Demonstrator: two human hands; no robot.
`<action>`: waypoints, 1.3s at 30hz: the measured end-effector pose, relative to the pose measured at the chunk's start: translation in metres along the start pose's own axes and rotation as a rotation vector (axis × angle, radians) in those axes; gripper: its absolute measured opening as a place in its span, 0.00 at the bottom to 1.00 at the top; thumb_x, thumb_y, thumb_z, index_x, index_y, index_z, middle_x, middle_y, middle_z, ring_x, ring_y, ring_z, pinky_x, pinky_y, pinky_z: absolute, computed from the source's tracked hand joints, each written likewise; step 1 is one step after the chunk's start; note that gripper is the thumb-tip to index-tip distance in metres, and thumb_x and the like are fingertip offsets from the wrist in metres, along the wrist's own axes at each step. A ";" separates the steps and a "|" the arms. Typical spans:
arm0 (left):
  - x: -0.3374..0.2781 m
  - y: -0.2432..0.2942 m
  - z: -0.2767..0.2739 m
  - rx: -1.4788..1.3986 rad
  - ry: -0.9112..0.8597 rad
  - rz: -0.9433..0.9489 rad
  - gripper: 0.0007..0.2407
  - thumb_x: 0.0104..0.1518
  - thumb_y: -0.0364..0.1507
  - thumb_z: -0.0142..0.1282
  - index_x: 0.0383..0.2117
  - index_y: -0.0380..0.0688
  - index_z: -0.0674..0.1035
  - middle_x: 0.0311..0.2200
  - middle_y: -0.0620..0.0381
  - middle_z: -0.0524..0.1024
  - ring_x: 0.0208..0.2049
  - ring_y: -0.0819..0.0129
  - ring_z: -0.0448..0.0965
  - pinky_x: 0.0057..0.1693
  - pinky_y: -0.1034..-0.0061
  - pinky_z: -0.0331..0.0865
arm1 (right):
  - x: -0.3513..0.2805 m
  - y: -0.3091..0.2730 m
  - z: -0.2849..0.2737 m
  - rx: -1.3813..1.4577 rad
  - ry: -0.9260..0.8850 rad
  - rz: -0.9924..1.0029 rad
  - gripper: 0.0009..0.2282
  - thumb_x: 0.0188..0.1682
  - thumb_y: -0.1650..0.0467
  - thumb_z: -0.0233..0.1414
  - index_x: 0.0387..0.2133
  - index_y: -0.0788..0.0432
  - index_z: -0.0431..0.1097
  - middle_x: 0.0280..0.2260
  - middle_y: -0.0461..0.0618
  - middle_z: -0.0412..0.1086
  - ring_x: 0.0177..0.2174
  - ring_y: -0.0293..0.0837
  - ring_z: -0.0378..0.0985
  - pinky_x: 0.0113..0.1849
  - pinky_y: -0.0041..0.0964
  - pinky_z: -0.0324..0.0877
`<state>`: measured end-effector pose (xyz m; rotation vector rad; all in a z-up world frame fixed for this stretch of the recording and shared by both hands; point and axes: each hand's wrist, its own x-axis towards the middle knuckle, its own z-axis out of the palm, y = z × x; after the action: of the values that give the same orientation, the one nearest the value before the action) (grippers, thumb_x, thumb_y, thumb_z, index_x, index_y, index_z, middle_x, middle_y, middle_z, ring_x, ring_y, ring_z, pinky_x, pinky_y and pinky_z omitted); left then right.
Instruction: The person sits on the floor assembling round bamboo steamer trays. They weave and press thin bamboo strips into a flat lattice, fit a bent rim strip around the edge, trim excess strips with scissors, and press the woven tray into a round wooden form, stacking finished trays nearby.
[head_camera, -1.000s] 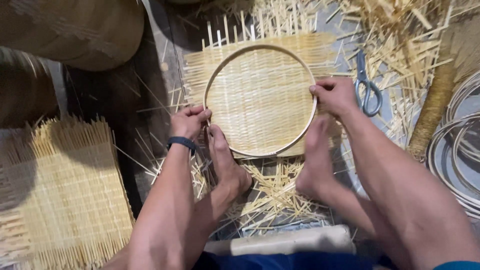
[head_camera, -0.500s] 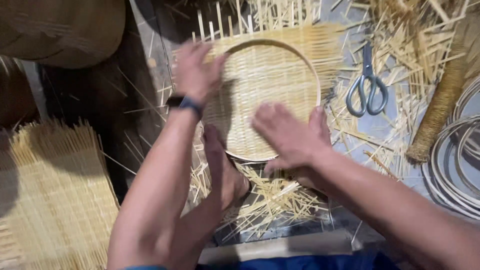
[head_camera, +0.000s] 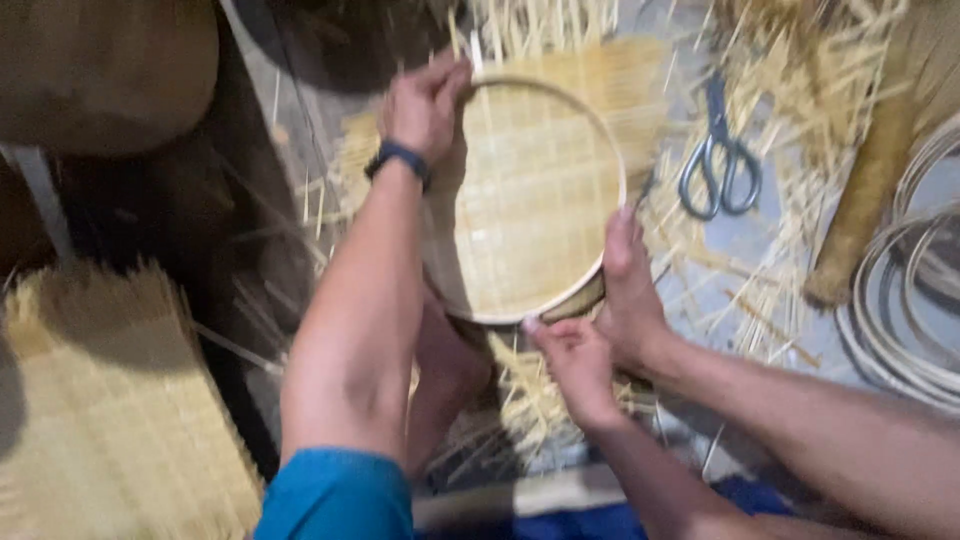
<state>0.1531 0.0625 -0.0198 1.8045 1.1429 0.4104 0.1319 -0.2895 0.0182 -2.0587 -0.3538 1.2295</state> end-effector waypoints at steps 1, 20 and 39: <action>0.001 0.013 -0.009 0.013 0.012 0.020 0.10 0.58 0.37 0.58 0.44 0.60 0.86 0.46 0.57 0.83 0.46 0.62 0.84 0.51 0.68 0.73 | 0.007 0.034 0.016 0.491 0.018 0.267 0.19 0.48 0.64 0.65 0.44 0.64 0.68 0.44 0.56 0.71 0.44 0.51 0.76 0.49 0.48 0.73; 0.006 0.021 -0.013 0.429 0.083 0.396 0.10 0.62 0.40 0.55 0.39 0.56 0.86 0.53 0.52 0.77 0.52 0.48 0.71 0.55 0.57 0.66 | 0.006 -0.080 -0.017 -0.095 0.081 -0.020 0.22 0.52 0.59 0.57 0.46 0.70 0.70 0.45 0.65 0.72 0.50 0.61 0.72 0.55 0.60 0.64; -0.010 0.005 -0.007 0.275 0.013 0.323 0.10 0.62 0.37 0.54 0.44 0.58 0.85 0.59 0.50 0.72 0.58 0.51 0.71 0.61 0.56 0.68 | 0.152 -0.166 -0.058 -0.781 0.204 -1.328 0.15 0.52 0.70 0.56 0.51 0.62 0.72 0.53 0.57 0.72 0.55 0.59 0.72 0.55 0.53 0.65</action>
<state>0.1461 0.0574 -0.0099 2.2428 0.9516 0.4700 0.2784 -0.1121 0.0501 -1.7616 -1.9131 0.0184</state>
